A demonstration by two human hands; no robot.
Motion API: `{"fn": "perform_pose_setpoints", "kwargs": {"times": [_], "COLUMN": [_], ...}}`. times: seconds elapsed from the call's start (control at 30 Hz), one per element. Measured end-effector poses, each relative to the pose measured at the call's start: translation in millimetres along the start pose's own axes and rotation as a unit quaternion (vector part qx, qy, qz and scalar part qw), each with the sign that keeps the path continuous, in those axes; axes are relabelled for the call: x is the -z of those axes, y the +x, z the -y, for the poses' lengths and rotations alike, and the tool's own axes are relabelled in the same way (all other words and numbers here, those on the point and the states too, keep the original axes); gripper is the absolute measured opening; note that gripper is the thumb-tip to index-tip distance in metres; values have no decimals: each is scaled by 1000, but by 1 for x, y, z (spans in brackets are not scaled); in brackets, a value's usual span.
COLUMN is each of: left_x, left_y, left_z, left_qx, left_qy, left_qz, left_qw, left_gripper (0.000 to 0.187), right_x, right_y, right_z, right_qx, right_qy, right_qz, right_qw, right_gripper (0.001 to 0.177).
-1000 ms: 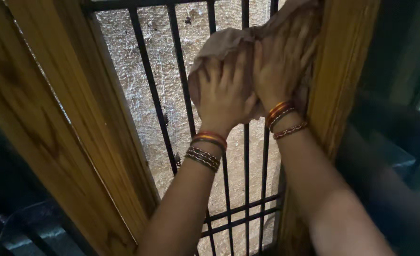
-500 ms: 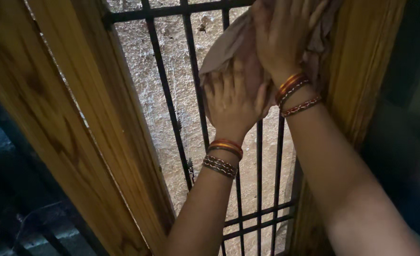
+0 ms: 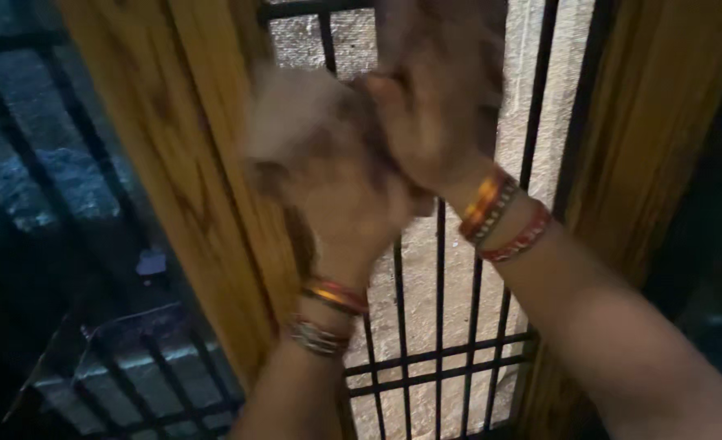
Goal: The person wipes the glass panes of a window and the vertical bars by hand with a cloth, moving the cloth across different sections of the frame.
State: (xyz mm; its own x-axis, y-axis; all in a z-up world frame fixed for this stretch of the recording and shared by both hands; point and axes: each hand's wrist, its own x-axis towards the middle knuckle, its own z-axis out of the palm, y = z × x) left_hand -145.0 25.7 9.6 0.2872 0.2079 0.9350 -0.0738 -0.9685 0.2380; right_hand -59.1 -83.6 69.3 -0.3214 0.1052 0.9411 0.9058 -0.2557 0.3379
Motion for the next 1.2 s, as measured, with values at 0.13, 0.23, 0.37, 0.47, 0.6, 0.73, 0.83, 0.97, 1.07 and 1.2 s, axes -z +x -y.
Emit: {"fn": "perform_pose_setpoints", "kwargs": {"times": [0.13,0.23,0.37,0.47,0.6,0.73,0.83,0.97,1.07,1.2], "left_x": [65,82,68,50,16,-20,-25,-18,8,44], "left_y": [49,60,26,-35,-175,-317,-347,-320,-221,-77], "left_z": [51,75,94,110,145,172,179,174,165,128], "left_qx": [39,-10,-58,-100,-69,64,75,45,-44,-97], "left_qy": [126,243,291,283,261,263,243,246,304,279], "left_qz": [-152,-119,-119,-109,-8,275,312,298,207,54], "left_qw": [980,963,947,948,963,922,915,921,929,954], "left_gripper": [94,89,70,74,57,62,67,74,79,83], "right_x": [-67,-116,-146,-139,-116,-93,-86,-93,-109,-109], "right_y": [56,67,12,-63,-188,-308,-357,-324,-238,-108], "right_z": [46,65,66,84,148,214,226,203,167,119], "right_qx": [37,-60,-74,-75,-103,-198,-207,-150,-129,-86], "right_qy": [65,75,178,274,261,316,309,304,312,219], "right_qz": [-45,-13,-77,-28,37,124,192,144,122,67], "right_qw": [996,995,978,958,959,920,908,930,933,970], "right_gripper": [36,35,49,54,46,44,42,44,38,56]}}
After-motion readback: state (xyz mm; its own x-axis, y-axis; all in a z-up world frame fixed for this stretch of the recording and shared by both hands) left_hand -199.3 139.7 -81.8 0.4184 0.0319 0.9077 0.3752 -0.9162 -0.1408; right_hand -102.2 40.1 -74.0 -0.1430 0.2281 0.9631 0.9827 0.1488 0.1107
